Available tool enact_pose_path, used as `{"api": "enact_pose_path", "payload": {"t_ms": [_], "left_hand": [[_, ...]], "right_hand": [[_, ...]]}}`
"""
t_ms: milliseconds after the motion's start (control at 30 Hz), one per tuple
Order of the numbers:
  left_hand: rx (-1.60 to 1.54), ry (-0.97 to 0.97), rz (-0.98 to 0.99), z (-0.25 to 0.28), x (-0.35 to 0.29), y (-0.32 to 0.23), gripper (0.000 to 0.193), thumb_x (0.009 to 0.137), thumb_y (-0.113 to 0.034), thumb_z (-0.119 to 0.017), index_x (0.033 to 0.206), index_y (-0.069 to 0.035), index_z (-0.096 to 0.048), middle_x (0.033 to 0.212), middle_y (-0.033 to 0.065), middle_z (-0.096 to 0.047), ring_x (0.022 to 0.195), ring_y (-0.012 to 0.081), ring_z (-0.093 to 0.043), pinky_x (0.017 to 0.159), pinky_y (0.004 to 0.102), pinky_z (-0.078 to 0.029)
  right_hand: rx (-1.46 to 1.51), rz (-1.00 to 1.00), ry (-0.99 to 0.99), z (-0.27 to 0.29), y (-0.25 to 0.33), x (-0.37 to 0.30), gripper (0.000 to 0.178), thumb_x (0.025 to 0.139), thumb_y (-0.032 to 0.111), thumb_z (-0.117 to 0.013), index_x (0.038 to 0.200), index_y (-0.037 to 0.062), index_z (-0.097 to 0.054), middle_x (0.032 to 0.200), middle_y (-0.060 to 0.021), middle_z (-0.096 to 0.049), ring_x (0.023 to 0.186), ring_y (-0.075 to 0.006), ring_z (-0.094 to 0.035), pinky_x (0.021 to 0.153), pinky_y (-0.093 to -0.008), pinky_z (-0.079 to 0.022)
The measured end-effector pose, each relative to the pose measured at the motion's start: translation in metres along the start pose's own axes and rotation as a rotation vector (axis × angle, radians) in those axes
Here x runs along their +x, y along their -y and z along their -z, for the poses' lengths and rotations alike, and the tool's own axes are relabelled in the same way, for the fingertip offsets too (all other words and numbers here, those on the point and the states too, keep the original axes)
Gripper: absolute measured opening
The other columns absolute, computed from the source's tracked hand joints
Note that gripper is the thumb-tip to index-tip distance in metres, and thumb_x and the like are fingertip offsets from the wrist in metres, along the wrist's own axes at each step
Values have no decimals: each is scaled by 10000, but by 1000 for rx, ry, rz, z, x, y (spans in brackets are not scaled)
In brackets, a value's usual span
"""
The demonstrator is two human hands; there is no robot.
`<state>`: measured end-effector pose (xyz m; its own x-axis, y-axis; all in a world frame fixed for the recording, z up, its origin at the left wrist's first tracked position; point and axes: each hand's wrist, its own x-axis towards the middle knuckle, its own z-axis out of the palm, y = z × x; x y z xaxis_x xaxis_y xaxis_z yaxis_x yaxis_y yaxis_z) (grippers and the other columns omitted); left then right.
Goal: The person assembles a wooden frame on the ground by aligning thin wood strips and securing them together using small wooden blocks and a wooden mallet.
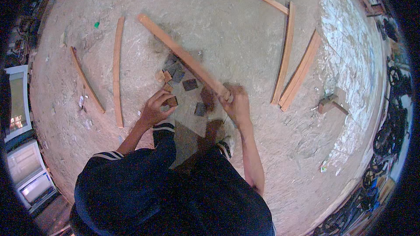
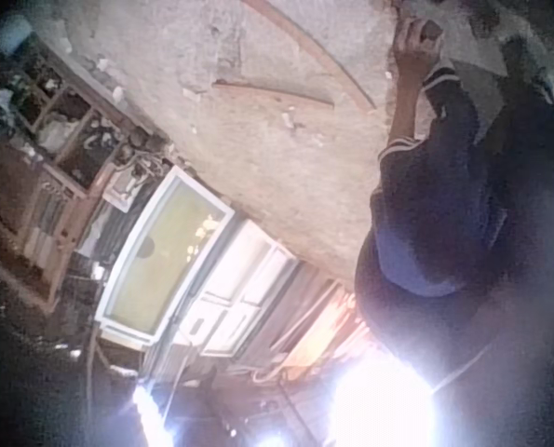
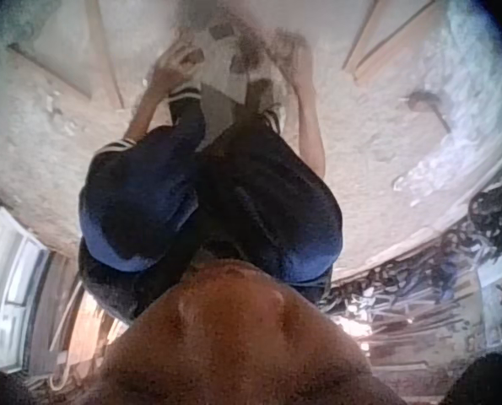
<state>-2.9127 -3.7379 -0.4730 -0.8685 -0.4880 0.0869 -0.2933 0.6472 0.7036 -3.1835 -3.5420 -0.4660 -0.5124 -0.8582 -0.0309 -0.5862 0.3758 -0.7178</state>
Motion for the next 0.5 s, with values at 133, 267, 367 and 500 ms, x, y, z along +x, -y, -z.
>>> {"api": "enact_pose_path", "payload": {"t_ms": [133,267,367,500], "left_hand": [[-233,66,203,-9,4,-3,437,785,-138,-852,1172,-41,-675,1174,150,-661,1102,280,-685,963,389,-564],[-444,72,274,-23,12,-14,403,807,-118,-846,1156,-33,-663,1115,109,-697,1026,231,-714,924,357,-564],[-743,101,333,-28,23,-30,457,829,-147,-843,1211,-27,-623,1136,106,-695,1085,207,-693,955,360,-554],[-870,165,403,-28,39,-41,454,873,-127,-797,1255,-17,-578,1176,114,-687,1142,217,-665,1013,369,-523]], "right_hand": [[-190,-28,-275,13,-14,17,389,772,94,-783,1143,17,-698,1074,-174,-687,1042,-383,-596,937,-462,-484],[-233,-43,-338,5,-13,17,414,806,96,-770,1199,18,-663,1156,-168,-662,1097,-374,-572,964,-457,-466],[-135,-84,-269,-3,-3,10,424,825,97,-759,1229,27,-650,1182,-168,-649,1127,-366,-567,967,-469,-463],[-205,-51,-255,-8,-14,14,472,825,129,-766,1269,30,-640,1219,-162,-629,1177,-360,-548,981,-475,-452]]}}
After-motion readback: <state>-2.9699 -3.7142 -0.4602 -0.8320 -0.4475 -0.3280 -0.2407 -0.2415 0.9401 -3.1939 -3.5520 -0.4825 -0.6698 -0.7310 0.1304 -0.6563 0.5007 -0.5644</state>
